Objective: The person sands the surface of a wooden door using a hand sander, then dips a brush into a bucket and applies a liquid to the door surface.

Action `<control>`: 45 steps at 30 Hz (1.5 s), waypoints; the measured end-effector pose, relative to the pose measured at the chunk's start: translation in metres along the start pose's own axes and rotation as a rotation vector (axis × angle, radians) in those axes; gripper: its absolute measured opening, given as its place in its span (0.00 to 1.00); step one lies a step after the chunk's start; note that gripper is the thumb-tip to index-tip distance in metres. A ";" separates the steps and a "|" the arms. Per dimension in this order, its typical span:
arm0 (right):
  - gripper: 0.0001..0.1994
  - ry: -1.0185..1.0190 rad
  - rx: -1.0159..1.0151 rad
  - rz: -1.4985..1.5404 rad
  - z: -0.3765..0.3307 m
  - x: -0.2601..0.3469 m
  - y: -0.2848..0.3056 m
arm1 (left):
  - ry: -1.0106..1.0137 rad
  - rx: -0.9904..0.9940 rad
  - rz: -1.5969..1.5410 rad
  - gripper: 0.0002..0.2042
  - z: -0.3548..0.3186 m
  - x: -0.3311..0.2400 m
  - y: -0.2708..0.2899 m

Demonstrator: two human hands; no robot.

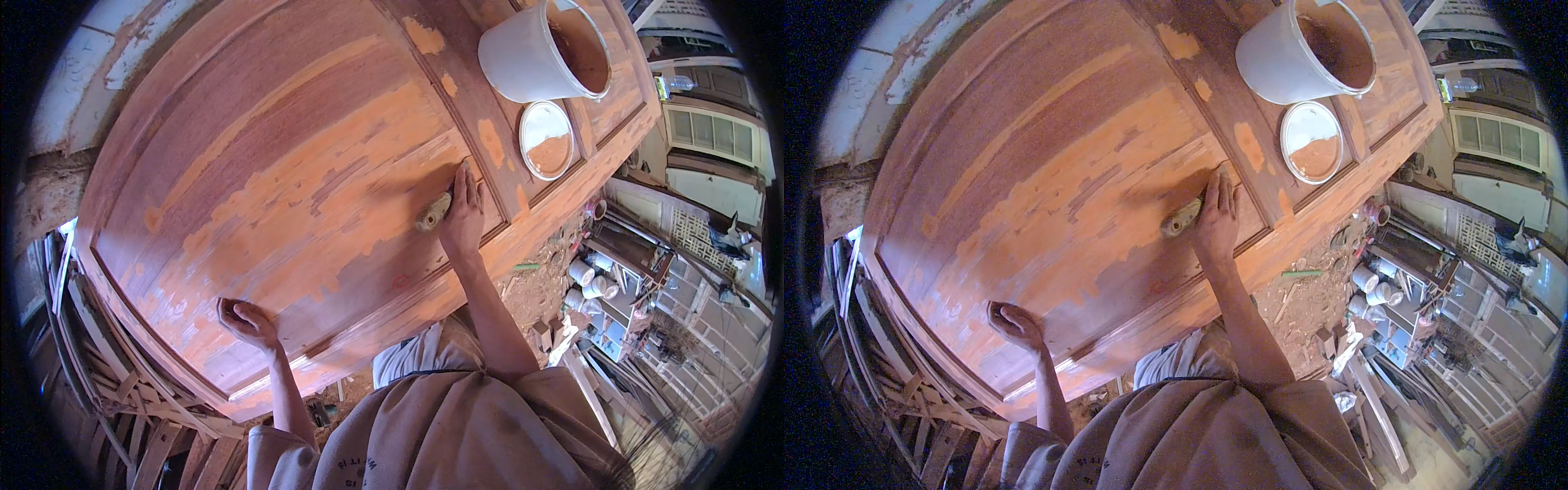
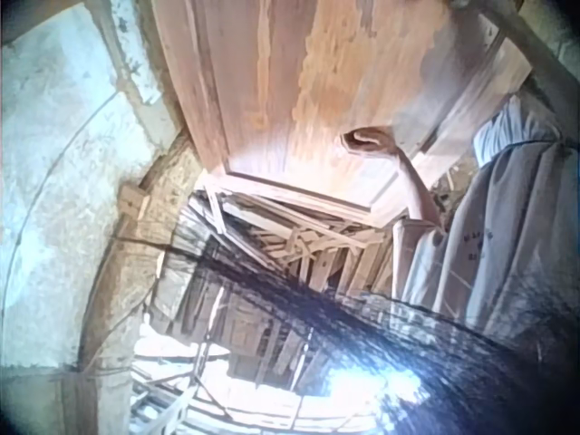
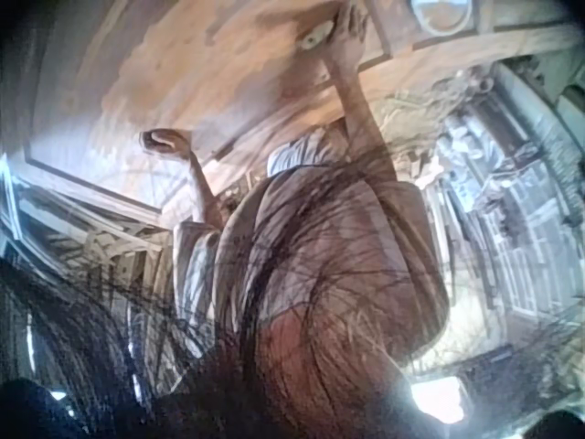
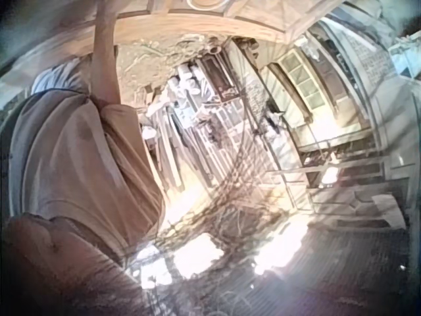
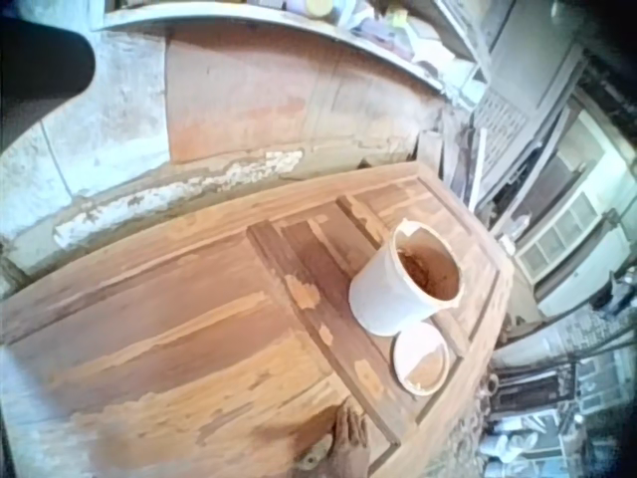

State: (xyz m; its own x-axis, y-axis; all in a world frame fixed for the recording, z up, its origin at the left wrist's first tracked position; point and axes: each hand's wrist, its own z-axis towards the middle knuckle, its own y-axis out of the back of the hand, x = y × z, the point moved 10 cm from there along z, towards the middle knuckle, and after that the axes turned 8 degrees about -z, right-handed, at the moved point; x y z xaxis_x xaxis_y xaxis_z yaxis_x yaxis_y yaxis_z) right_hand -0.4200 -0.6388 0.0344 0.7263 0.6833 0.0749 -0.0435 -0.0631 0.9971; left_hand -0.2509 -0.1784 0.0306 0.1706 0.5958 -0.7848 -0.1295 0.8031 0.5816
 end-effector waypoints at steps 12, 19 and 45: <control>0.20 -0.316 0.123 1.194 0.038 -0.122 0.057 | -0.091 -0.018 0.093 0.19 -0.002 0.001 0.008; 0.13 0.027 0.011 0.632 0.020 -0.117 0.040 | -0.091 -0.002 0.086 0.18 0.000 -0.004 0.005; 0.10 0.222 -0.150 0.350 0.012 -0.068 0.051 | -0.113 -0.033 0.118 0.18 -0.002 0.008 0.010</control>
State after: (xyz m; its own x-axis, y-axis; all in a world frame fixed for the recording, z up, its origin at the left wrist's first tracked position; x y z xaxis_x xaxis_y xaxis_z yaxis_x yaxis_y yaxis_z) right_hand -0.4628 -0.6973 0.0802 0.4854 0.7805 0.3939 -0.3717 -0.2236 0.9010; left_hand -0.2529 -0.1652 0.0295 0.2612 0.6839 -0.6812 -0.1868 0.7282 0.6594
